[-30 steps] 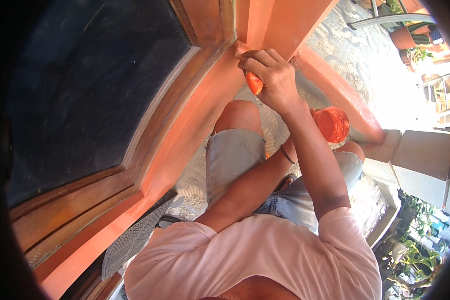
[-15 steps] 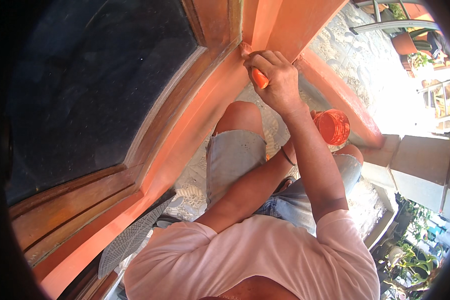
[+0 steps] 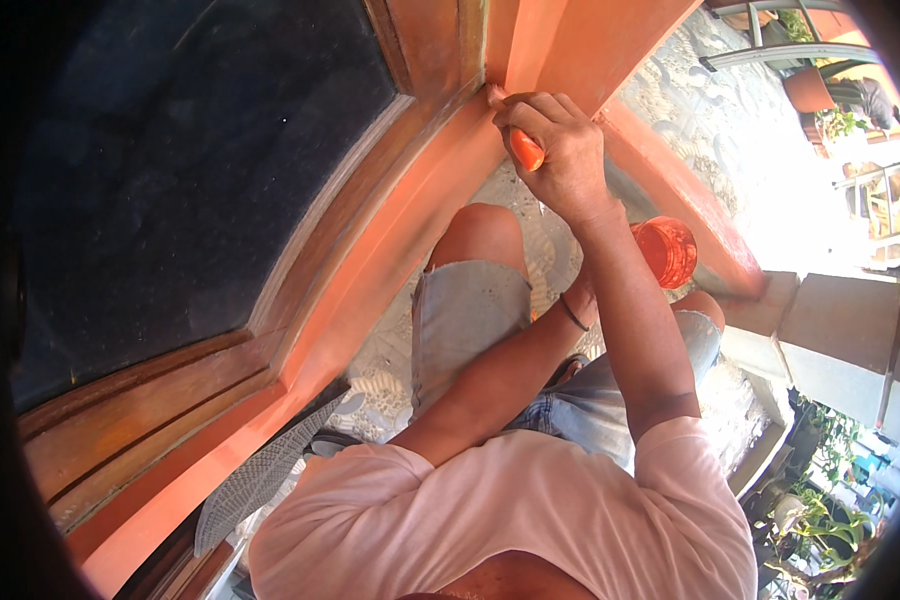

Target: The person paints a wooden door frame with orange paint using a brush. They repeatedly dip the brush into a small container of paint and apply it to the frame, working on different sections of the door frame.

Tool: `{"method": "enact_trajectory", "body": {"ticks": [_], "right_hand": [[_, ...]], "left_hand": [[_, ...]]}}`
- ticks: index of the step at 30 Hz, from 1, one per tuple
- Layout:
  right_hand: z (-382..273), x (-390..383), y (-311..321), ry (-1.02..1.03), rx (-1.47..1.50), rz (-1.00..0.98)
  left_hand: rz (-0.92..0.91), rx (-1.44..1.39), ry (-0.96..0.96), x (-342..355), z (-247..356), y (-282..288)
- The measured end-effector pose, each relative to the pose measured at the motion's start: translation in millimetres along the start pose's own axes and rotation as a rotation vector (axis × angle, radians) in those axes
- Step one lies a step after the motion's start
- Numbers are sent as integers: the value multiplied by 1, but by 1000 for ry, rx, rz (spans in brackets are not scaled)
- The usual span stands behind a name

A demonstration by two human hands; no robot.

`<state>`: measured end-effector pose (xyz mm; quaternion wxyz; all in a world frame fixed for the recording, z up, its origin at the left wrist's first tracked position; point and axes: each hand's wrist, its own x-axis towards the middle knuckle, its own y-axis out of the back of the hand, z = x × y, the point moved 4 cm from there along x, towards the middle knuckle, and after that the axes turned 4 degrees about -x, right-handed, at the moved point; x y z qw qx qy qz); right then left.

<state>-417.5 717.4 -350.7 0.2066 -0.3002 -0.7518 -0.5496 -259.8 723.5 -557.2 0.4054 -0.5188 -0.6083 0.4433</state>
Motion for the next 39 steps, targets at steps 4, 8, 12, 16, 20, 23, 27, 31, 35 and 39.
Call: {"method": "enact_trajectory", "body": {"ticks": [4,8,12,16,20,23,27,31,35,39], "right_hand": [[-2,1,5,19,0,79],[-13,-10,20,-42,43,162],[-14,-15,11,-90,119,80],[-8,-7,3,-46,61,23],[-6,1,8,-16,42,67],[-14,-2,18,-6,23,103],[-17,-8,11,20,32,9],[-12,0,0,-6,44,-27],[-9,13,11,-3,18,16],[-21,26,34,42,-5,105]], "left_hand": [[-3,-9,-10,3,3,-1],[-3,-20,-17,4,4,-3],[-2,-20,-7,2,3,-1],[0,-18,2,1,-1,0],[-2,-23,1,5,1,1],[-7,-25,-3,6,3,-1],[-11,-23,4,5,3,-2],[-20,-26,4,5,4,-3],[-21,-36,4,9,6,-1],[-31,-36,-3,12,9,6]]}}
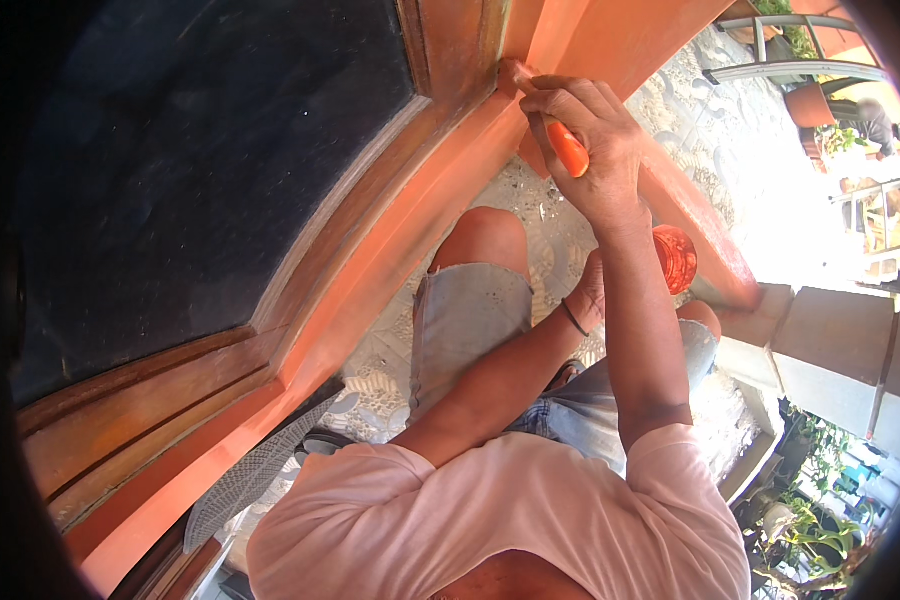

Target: The person paints a wooden door frame with orange paint using a brush. They repeatedly dip the brush into a small container of paint and apply it to the frame, working on different sections of the door frame.

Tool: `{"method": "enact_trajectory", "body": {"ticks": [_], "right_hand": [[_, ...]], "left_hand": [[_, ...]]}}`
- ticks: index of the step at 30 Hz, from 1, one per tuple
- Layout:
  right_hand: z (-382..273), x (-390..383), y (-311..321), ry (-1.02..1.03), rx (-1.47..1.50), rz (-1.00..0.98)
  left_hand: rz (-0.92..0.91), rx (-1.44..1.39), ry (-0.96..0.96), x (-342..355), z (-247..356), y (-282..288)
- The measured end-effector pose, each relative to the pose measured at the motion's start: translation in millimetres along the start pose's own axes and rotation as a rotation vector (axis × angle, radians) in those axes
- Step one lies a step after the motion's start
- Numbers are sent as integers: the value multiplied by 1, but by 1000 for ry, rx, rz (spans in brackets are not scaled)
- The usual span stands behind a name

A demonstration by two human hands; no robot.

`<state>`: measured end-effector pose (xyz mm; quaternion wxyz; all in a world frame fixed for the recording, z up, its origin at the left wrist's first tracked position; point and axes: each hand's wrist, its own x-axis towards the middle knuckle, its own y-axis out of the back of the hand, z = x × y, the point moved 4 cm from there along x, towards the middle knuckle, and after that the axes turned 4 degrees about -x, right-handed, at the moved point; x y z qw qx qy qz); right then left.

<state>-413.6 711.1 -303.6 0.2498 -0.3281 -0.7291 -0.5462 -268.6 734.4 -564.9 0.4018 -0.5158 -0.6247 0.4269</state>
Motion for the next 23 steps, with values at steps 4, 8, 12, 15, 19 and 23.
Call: {"method": "enact_trajectory", "body": {"ticks": [4,8,12,15,19,23], "right_hand": [[-18,8,38,-66,34,287],[-34,-4,31,-86,90,107],[-3,-19,-4,-80,74,-142],[8,-12,-10,-52,72,-73],[-10,2,12,-3,35,156],[-17,-23,13,67,2,-7]], "left_hand": [[3,-49,4,-8,2,-24],[23,-23,-81,-6,5,-14],[-120,-54,48,-11,-1,-43],[-65,7,43,-12,-5,-44],[93,71,0,-5,-2,-1],[116,88,-26,-4,-3,-8]]}}
